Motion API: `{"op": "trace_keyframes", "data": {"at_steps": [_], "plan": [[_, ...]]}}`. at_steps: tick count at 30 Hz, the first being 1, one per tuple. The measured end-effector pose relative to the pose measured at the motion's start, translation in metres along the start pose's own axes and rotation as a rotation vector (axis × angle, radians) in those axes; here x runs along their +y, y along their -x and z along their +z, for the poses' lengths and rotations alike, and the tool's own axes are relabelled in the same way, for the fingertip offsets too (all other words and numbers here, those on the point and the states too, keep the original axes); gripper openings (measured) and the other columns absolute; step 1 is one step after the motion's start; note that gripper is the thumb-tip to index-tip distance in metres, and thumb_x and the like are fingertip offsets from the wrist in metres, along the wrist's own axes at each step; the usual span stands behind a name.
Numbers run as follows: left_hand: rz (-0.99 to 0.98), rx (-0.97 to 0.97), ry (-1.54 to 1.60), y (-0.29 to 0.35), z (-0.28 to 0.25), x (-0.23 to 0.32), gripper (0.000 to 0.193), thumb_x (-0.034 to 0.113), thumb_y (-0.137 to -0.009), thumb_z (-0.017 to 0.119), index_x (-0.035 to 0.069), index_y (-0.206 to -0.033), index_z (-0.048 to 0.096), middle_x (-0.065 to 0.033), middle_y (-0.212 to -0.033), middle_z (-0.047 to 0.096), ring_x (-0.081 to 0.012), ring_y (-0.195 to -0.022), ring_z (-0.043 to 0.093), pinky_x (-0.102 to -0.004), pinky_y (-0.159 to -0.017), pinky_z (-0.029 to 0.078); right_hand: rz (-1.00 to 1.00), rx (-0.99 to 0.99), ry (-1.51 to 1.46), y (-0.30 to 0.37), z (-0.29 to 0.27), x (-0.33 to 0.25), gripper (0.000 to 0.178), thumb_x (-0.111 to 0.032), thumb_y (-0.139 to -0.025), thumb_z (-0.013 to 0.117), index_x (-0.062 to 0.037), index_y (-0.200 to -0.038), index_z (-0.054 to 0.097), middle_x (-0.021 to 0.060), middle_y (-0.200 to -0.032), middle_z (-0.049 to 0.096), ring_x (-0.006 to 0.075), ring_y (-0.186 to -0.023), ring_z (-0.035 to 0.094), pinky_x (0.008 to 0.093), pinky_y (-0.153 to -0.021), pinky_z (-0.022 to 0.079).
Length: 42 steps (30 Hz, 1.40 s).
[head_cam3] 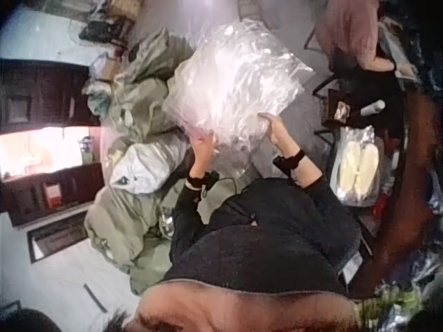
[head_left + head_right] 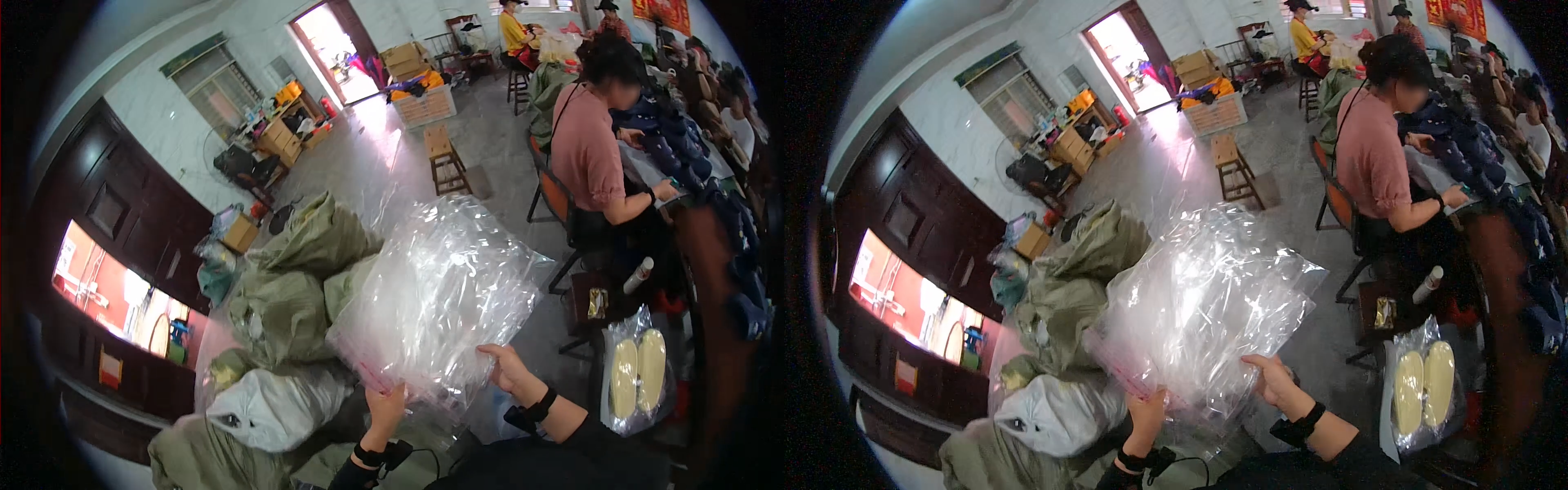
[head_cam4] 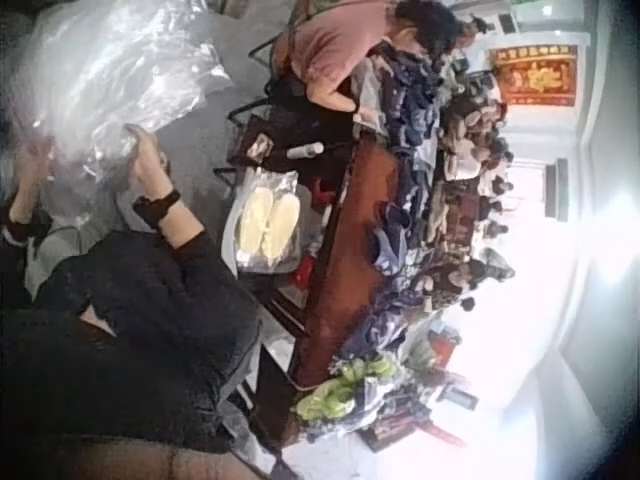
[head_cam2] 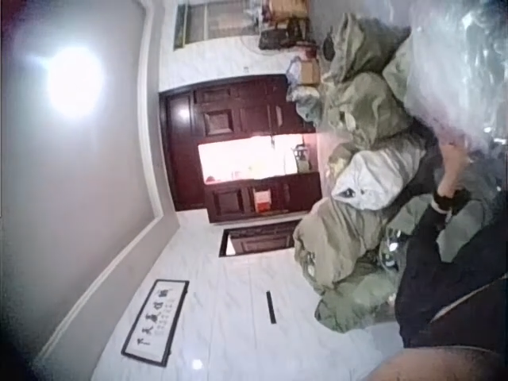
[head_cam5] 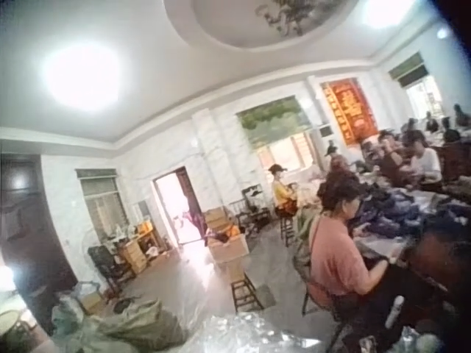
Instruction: The recorder picks up plastic bags and uses them to pack blue clog-style shoes.
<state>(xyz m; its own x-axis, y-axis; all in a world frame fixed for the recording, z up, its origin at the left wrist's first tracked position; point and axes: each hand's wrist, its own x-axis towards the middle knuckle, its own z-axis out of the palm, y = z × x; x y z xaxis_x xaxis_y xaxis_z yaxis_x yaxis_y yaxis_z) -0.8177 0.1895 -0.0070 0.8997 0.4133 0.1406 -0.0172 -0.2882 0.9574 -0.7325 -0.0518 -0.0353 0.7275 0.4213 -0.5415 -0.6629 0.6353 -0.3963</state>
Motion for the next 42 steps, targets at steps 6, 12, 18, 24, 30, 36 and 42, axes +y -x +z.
{"op": "trace_keyframes", "data": {"at_steps": [6,12,18,24,30,36,42], "plan": [[-0.216,0.009,0.137,-0.123,0.059,0.056,0.049,-0.007,-0.075,0.058,-0.006,-0.121,0.039,-0.0129,-0.100,0.058,-0.0162,-0.082,0.058,-0.0278,-0.071,0.047,-0.034,0.132,0.104,-0.108,0.052,-0.087,0.051,-0.016,-0.077,0.069,0.0065,-0.117,0.046,0.0148,-0.105,0.058,0.0254,-0.099,0.055,0.0393,-0.086,0.046],[-0.167,0.036,0.238,-0.243,0.100,0.021,0.041,-0.010,-0.074,0.059,-0.005,-0.112,0.044,-0.0087,-0.095,0.057,-0.0169,-0.080,0.057,-0.0285,-0.070,0.047,-0.024,0.071,0.130,-0.204,0.070,-0.157,0.032,-0.009,-0.076,0.067,0.0051,-0.102,0.055,0.0130,-0.095,0.060,0.0248,-0.082,0.061,0.0400,-0.072,0.052],[-0.374,0.005,0.408,-0.364,0.151,0.002,0.056,-0.012,-0.072,0.057,0.002,-0.122,0.036,-0.0084,-0.092,0.054,-0.0185,-0.077,0.056,-0.0301,-0.066,0.048,0.066,0.130,0.063,-0.295,0.085,-0.224,0.029,-0.007,-0.075,0.068,0.0029,-0.099,0.057,0.0120,-0.095,0.060,0.0253,-0.083,0.061,0.0426,-0.073,0.052],[-0.310,-0.045,0.412,-0.498,0.214,-0.028,0.067,-0.014,-0.071,0.054,0.007,-0.129,0.028,-0.0101,-0.096,0.051,-0.0184,-0.077,0.055,-0.0322,-0.060,0.049,-0.026,0.175,-0.051,-0.390,0.093,-0.292,0.028,-0.005,-0.075,0.067,0.0024,-0.100,0.058,0.0122,-0.094,0.061,0.0246,-0.084,0.061,0.0392,-0.074,0.052],[-0.316,-0.220,0.407,-0.612,0.293,-0.022,0.062,-0.012,-0.069,0.059,-0.002,-0.124,0.032,-0.0120,-0.110,0.049,-0.0192,-0.088,0.054,-0.0305,-0.071,0.048,-0.238,0.112,-0.172,-0.455,0.083,-0.378,0.027,-0.003,-0.075,0.065,0.0027,-0.100,0.058,0.0125,-0.093,0.061,0.0231,-0.083,0.060,0.0367,-0.073,0.051],[-0.317,-0.240,0.351,-0.706,0.384,0.027,0.052,-0.012,-0.069,0.061,-0.001,-0.114,0.038,-0.0090,-0.097,0.052,-0.0163,-0.080,0.054,-0.0288,-0.066,0.048,-0.360,0.139,-0.201,-0.528,0.088,-0.483,0.019,-0.002,-0.075,0.063,0.0024,-0.093,0.059,0.0088,-0.087,0.060,0.0202,-0.078,0.058,0.0336,-0.070,0.048],[-0.194,-0.186,0.363,-0.790,0.450,0.040,0.039,-0.010,-0.071,0.061,0.001,-0.105,0.044,-0.0082,-0.084,0.054,-0.0154,-0.068,0.054,-0.0280,-0.057,0.048,-0.473,0.062,-0.203,-0.572,0.116,-0.577,0.026,-0.003,-0.076,0.063,-0.0013,-0.101,0.057,0.0072,-0.091,0.061,0.0184,-0.084,0.059,0.0359,-0.072,0.049]]}}
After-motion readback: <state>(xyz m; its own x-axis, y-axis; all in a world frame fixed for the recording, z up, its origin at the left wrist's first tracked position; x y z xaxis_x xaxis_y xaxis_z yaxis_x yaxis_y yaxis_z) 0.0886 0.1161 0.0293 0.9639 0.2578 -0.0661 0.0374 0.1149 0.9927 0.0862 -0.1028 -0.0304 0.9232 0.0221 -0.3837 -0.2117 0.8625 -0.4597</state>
